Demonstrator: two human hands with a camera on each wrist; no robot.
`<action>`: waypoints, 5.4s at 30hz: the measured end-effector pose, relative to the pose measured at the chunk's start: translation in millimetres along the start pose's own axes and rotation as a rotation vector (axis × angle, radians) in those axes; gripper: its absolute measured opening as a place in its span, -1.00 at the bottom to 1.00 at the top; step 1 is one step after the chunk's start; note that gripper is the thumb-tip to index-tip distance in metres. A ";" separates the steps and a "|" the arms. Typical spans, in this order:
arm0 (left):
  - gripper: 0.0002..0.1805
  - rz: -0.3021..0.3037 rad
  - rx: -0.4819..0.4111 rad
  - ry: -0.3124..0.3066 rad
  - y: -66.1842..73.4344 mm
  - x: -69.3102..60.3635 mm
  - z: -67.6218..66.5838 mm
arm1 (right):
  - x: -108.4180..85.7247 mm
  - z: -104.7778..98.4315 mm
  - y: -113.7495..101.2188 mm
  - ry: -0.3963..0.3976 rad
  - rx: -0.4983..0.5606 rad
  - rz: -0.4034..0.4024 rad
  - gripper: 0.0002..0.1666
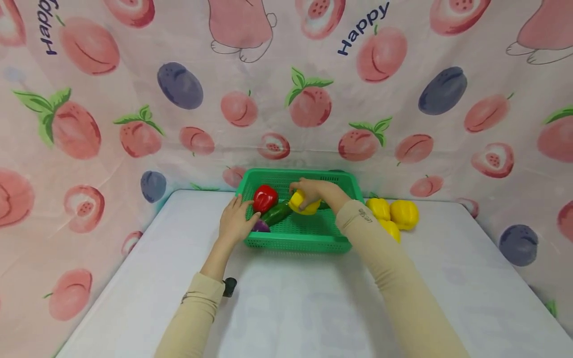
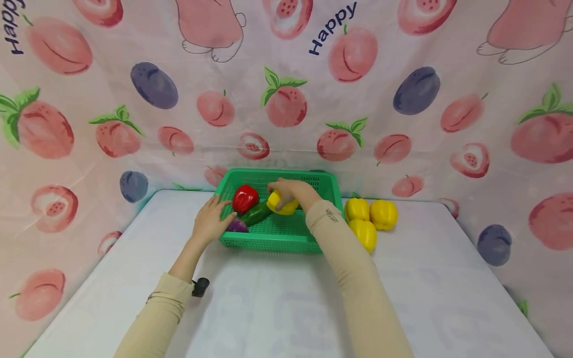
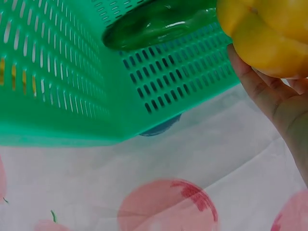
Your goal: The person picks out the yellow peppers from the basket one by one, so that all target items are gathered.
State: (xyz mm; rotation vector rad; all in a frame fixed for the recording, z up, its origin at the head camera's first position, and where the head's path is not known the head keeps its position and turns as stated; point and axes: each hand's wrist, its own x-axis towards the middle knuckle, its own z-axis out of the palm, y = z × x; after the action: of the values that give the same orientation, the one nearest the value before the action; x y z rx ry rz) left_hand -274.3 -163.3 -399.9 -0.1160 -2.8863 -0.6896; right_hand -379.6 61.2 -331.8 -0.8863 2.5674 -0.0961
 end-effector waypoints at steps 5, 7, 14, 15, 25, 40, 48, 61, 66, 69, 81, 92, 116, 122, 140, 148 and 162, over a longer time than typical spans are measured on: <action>-0.42 -0.006 -0.011 -0.007 -0.3 0.1 -0.3 | -7.0 -2.1 -1.8 0.018 0.005 -0.019 -0.35; -0.42 -0.005 -0.015 -0.007 -0.2 1.0 -0.1 | -9.7 -3.0 -1.5 0.030 0.011 -0.018 -0.34; -0.42 -0.004 -0.005 0.005 -1.0 1.4 -0.6 | -18.6 -5.4 -1.6 0.084 0.044 -0.048 -0.34; -0.41 -0.003 -0.002 0.003 -1.4 1.2 -0.6 | -20.1 -5.5 -2.1 0.095 0.051 -0.057 -0.34; -0.40 0.006 0.002 -0.005 0.4 2.1 0.7 | -42.1 -7.0 -7.8 0.264 0.145 -0.075 -0.33; -0.41 -0.003 0.000 -0.017 0.6 1.0 0.1 | -70.4 6.3 -5.2 0.510 0.269 -0.091 -0.30; -0.42 0.000 -0.006 -0.008 -1.8 1.1 1.0 | -81.5 18.8 -4.4 0.610 0.311 -0.121 -0.33; -0.41 -0.002 -0.005 -0.016 -1.1 2.6 0.7 | -100.6 35.9 -2.5 0.687 0.365 -0.100 -0.34; -0.40 -0.005 -0.006 -0.025 -0.2 2.3 -0.1 | -107.9 44.0 0.0 0.709 0.376 -0.100 -0.35; -0.40 -0.008 -0.001 -0.026 -0.4 1.8 -0.8 | -110.7 49.8 2.2 0.717 0.379 -0.093 -0.35; -0.40 -0.009 -0.004 -0.023 0.2 0.4 0.3 | -118.1 66.2 11.7 0.744 0.408 -0.043 -0.30; -0.41 -0.002 0.007 0.004 0.7 0.8 0.0 | -128.7 73.9 24.4 0.753 0.457 -0.003 -0.29; -0.41 0.009 -0.006 0.010 0.0 -0.4 1.5 | -156.9 89.9 54.5 0.818 0.579 0.072 -0.25; -0.41 0.007 -0.004 0.012 -0.4 -0.1 2.1 | -164.7 88.7 59.2 0.875 0.558 0.053 -0.27; -0.41 0.001 -0.008 0.004 1.1 -0.5 1.2 | -183.8 94.9 77.0 0.911 0.510 0.082 -0.30; -0.41 0.004 -0.009 0.005 -0.1 -0.1 2.0 | -193.0 101.5 87.6 0.887 0.507 0.131 -0.29; -0.41 0.001 -0.014 0.007 0.5 -1.4 1.2 | -209.7 111.4 106.5 0.829 0.459 0.241 -0.24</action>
State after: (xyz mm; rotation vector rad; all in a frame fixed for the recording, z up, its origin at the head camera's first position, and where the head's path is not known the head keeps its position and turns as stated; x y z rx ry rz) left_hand -273.1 -162.4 -401.0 -0.1172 -2.8751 -0.7093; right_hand -246.5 280.1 -377.3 -0.3868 3.1353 -1.1373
